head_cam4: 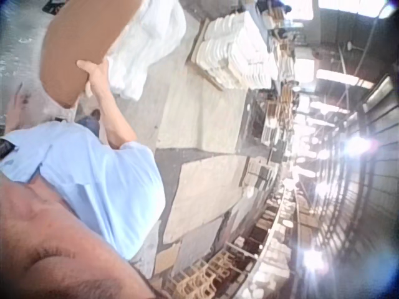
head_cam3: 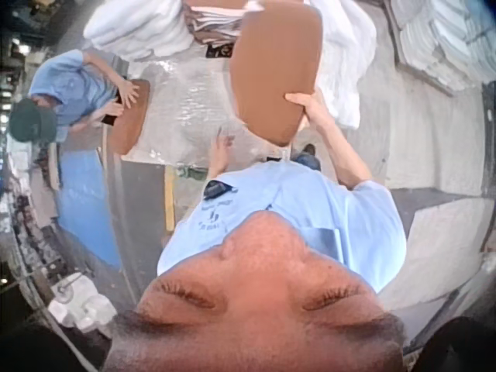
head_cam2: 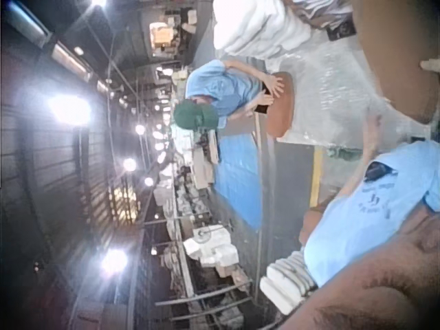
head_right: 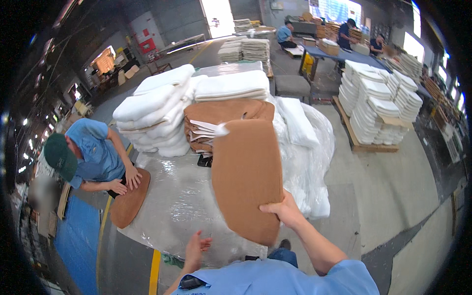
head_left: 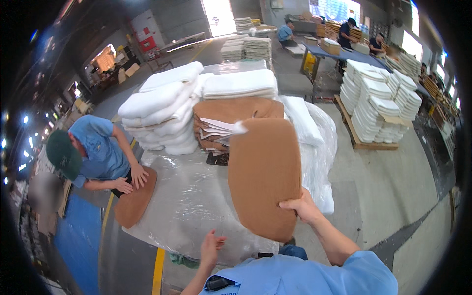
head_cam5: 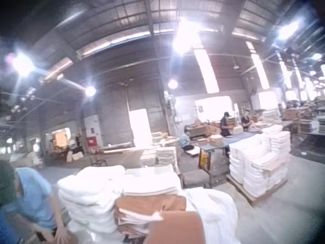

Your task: The person inserts white foam cushions into brown fabric covers at a worktable. They repeatedly pick up a foam piece, align it with a cover, push it inside, and place the finished unit aside. A coworker performs the same task across the table.

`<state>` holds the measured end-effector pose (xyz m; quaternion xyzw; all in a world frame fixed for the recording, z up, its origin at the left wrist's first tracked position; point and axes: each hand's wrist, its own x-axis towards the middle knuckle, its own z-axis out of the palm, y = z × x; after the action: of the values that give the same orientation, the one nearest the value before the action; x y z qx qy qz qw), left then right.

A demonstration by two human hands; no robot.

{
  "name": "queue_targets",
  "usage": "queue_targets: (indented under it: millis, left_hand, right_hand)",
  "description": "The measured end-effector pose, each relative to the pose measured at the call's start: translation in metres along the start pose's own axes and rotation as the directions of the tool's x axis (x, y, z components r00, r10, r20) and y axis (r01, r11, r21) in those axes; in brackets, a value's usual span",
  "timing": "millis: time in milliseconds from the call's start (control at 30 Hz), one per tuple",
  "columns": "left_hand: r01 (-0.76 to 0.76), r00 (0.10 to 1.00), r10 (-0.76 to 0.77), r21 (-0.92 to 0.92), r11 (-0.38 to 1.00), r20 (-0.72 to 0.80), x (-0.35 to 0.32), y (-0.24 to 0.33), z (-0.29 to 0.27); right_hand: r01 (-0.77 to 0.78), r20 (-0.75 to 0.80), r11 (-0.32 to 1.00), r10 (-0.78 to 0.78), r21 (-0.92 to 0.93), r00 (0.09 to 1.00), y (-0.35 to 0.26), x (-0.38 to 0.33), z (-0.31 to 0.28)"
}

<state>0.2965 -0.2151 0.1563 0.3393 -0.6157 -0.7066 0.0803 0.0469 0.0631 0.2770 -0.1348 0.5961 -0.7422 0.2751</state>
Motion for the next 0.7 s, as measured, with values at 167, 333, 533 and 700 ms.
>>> queue_targets:
  millis: [167,333,533,700]
  left_hand:
    - [0.246,0.952,-0.083,-0.572,0.783,0.296,0.010,0.032,-0.050]
    - [0.537,0.760,-0.341,-0.239,0.809,0.553,0.015,0.063,-0.047]
    - [0.298,0.723,-0.600,0.628,0.719,0.343,0.024,0.020,0.005]
    - [0.152,0.937,-0.340,0.775,0.614,0.085,0.015,-0.026,0.037]
  right_hand:
    - [0.272,0.466,0.697,0.101,-0.664,0.879,-0.068,-0.007,-0.005]
    - [0.727,0.825,0.395,0.204,-0.562,0.527,-0.046,0.002,0.024]
    - [0.845,0.868,0.317,0.401,-0.430,0.292,0.011,0.003,0.050]
    - [0.782,0.840,0.488,0.537,-0.388,0.081,0.054,0.017,0.050]
